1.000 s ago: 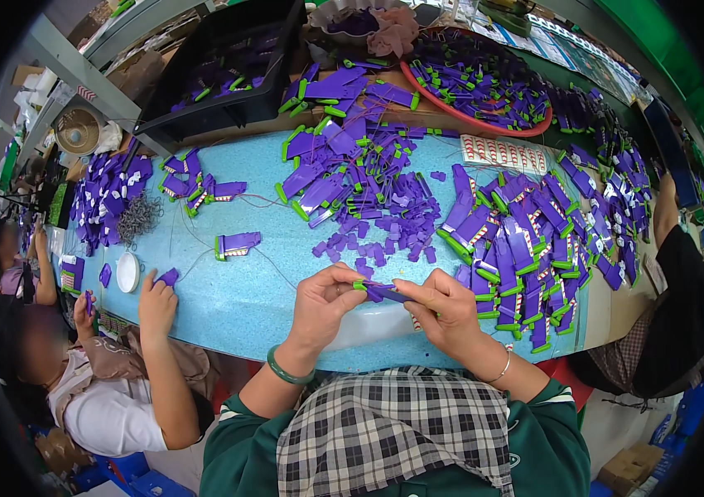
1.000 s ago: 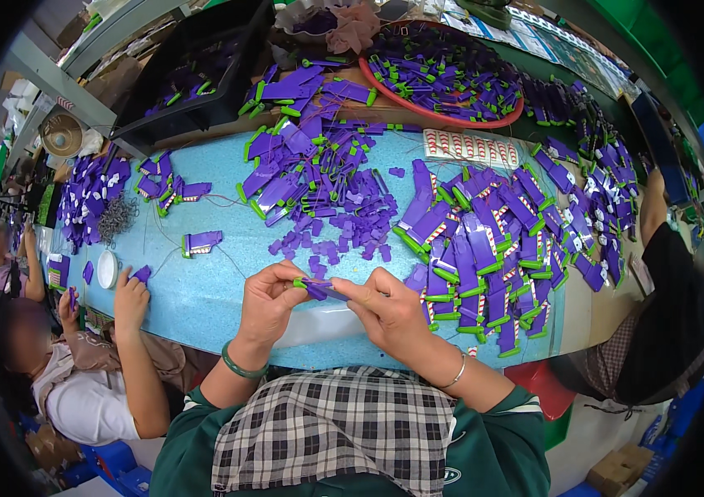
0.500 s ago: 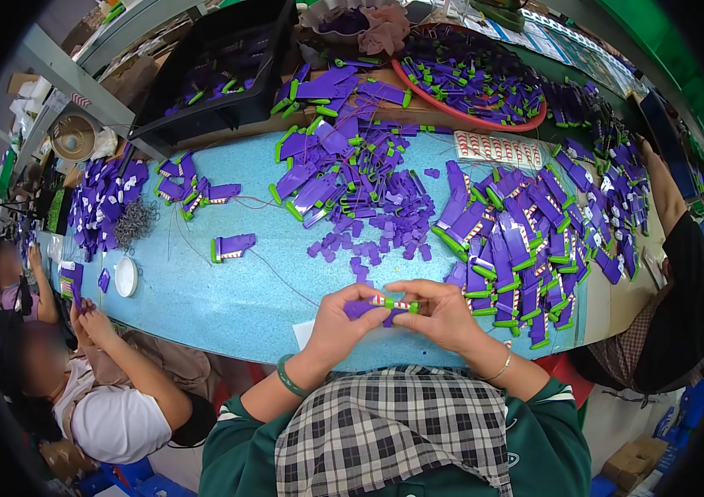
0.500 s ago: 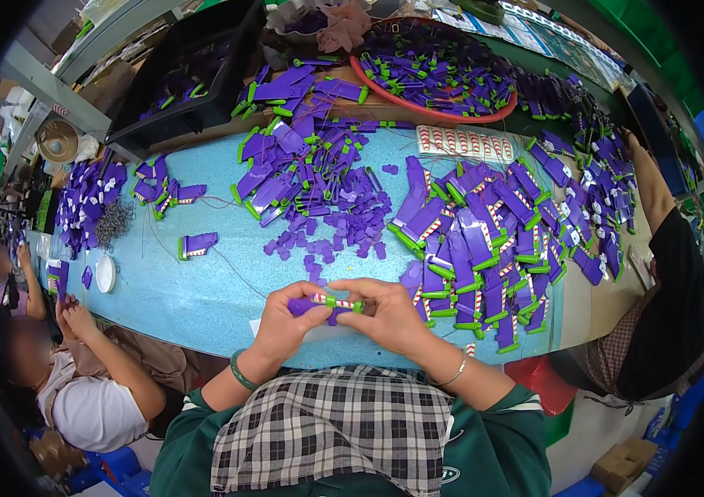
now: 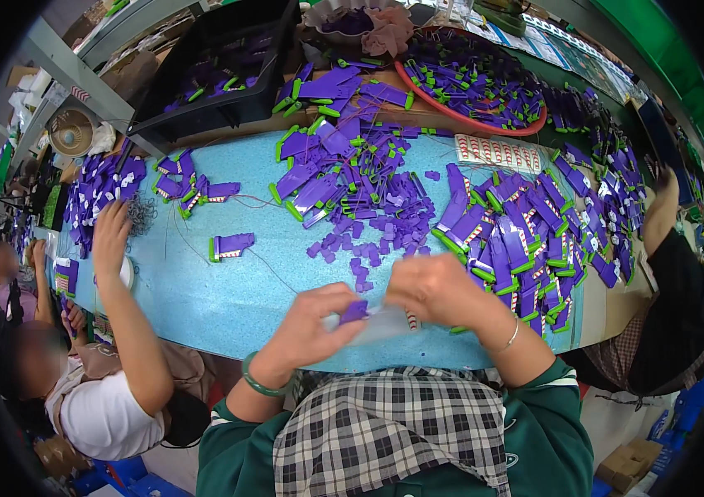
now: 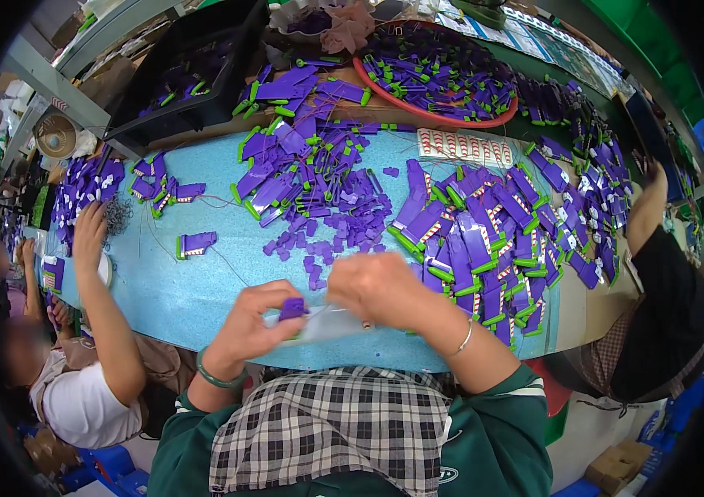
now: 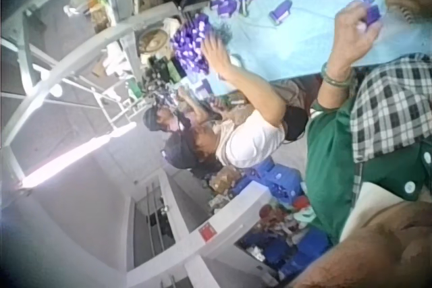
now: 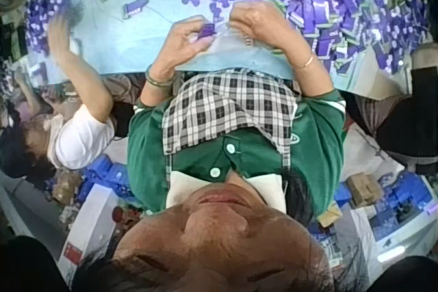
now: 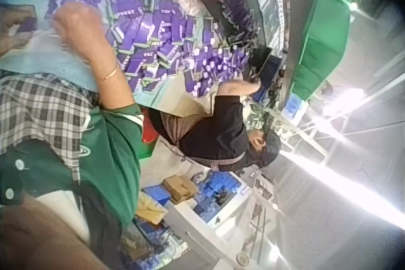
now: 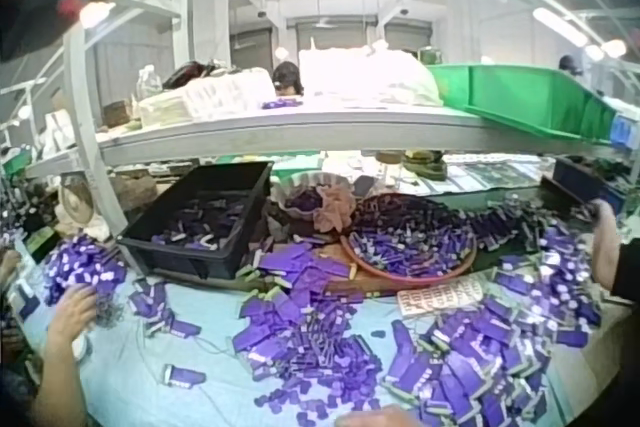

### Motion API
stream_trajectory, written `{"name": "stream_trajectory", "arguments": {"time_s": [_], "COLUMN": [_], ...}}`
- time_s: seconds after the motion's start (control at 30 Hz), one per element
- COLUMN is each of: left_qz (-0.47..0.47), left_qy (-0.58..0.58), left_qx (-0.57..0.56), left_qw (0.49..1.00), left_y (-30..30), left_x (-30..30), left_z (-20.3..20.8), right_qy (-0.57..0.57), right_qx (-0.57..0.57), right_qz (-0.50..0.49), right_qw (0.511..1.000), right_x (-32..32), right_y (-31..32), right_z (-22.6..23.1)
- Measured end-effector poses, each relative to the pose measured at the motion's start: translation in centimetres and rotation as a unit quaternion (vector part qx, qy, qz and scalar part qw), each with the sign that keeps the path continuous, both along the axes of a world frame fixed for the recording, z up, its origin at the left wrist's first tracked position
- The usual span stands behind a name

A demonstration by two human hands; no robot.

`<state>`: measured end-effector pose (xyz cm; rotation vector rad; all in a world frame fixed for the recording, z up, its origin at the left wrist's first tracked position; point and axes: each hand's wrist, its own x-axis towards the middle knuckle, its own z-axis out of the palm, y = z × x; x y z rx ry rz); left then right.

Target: The person assembles small purple and green plastic components by hand at a workbench. They repeatedly pick up a purple piece, insert a green piece, and place the finished unit on the table.

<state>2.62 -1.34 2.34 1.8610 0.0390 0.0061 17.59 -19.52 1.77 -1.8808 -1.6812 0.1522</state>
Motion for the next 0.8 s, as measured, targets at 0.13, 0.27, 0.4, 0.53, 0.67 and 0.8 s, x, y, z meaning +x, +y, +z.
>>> {"name": "stream_trajectory", "arguments": {"time_s": [0.13,0.27,0.4,0.53,0.67,0.8], "left_qz": [0.162,0.285,0.3,0.293,0.195,0.109], "left_qy": [0.007,-0.167,-0.183,-0.094,-0.005,0.002], "left_qx": [-0.164,-0.24,-0.251,-0.131,-0.045,0.003], "left_qw": [0.973,0.913,0.902,0.942,0.98,0.994], "left_y": [3.3,4.4,3.7,2.7,0.2,-2.1], "left_x": [-1.3,-1.1,-0.9,-0.7,0.3,1.2], "left_z": [1.4,0.6,-0.5,-2.0,-2.5,-3.9], "right_qy": [-0.217,-0.212,-0.214,-0.064,0.339,0.629], "right_qx": [-0.048,-0.047,-0.059,-0.031,0.006,0.049], "right_qz": [-0.077,0.007,0.009,-0.026,-0.144,-0.139], "right_qw": [0.972,0.976,0.975,0.997,0.93,0.763], "right_x": [2.8,2.5,2.6,2.6,0.5,-0.8], "right_y": [1.2,3.2,3.6,2.0,-0.2,-1.6], "right_z": [-1.1,-1.7,-2.1,-2.3,-1.0,-1.5]}}
